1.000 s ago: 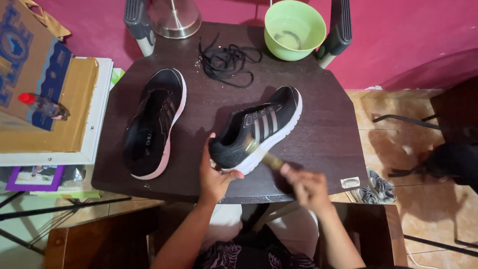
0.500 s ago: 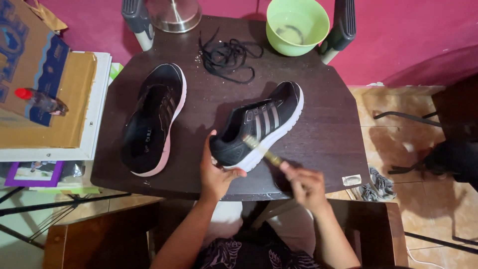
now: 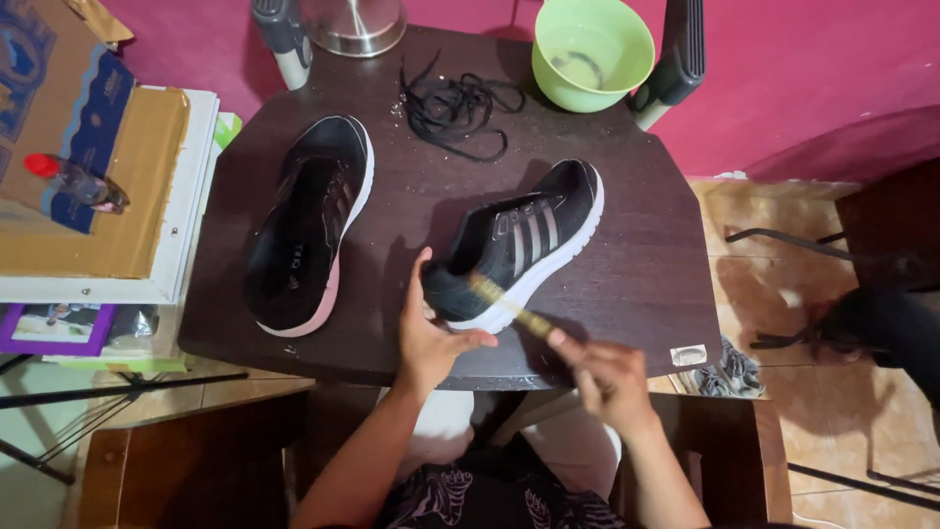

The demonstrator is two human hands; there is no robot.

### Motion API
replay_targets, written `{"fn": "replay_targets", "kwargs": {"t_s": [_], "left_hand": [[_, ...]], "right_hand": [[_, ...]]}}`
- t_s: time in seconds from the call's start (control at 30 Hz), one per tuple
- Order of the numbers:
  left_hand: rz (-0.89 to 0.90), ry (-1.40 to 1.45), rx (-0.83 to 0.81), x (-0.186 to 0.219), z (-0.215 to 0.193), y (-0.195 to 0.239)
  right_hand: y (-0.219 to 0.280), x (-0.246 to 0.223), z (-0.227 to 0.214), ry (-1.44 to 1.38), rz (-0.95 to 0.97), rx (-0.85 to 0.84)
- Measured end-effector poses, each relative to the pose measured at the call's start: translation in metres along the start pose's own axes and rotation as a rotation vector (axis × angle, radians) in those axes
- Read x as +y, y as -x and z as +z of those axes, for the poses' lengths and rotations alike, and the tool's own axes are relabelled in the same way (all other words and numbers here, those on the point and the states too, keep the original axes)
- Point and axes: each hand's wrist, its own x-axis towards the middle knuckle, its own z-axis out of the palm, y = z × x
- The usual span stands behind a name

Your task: The person scrubs a black sneaker with a yellow brush, dipping it into a green bowl of water. They clean the interior, upper, and sole of the shoe while holding it on a table.

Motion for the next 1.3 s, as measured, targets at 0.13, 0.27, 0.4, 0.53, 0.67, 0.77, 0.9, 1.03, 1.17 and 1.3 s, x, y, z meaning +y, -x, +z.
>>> {"fn": "replay_targets", "kwargs": {"t_s": [0.13, 0.27, 0.4, 0.53, 0.67, 0.77, 0.9, 1.03, 1.17, 1.3], "left_hand": [[-0.034, 0.055, -0.027, 0.017, -0.006, -0.001], [-0.048, -0.033, -0.036, 0.018, -0.004, 0.002], [-0.054, -0.005, -0.023, 0.012, -0.004, -0.002], [-0.073, -0.018, -0.032, 0.024, -0.003, -0.001], [-0.165, -0.001, -0.042, 0.02, -0.004, -0.002], [-0.203, 0.006, -0.04, 0.014, -0.002, -0.003], [-0.225, 0.004, -0.03, 0.02, 0.002, -0.001], [-0.128, 0.06, -0.07, 0.004, -0.006, -0.001], [-0.1, 0.09, -0.08, -0.012, -0.01, -0.004], [-0.013, 0.026, -0.118, -0.024, -0.011, -0.007]], "right_hand": [[-0.016, -0.033, -0.003, 0.052, -0.01, -0.099], [-0.007, -0.019, -0.004, 0.077, 0.057, 0.005], [0.037, 0.057, -0.007, 0.143, 0.15, 0.147], [0.003, 0.043, -0.034, 0.054, 0.266, 0.46], [0.026, 0.067, -0.024, -0.019, 0.446, 0.593], [0.026, 0.068, -0.02, 0.011, 0.425, 0.573], [0.018, 0.055, -0.022, 0.045, 0.385, 0.541], [0.037, 0.059, -0.019, 0.0, 0.363, 0.549], [0.063, 0.022, 0.017, -0.182, 0.355, 0.33], [0.065, 0.016, 0.024, -0.092, 0.34, 0.342]]}}
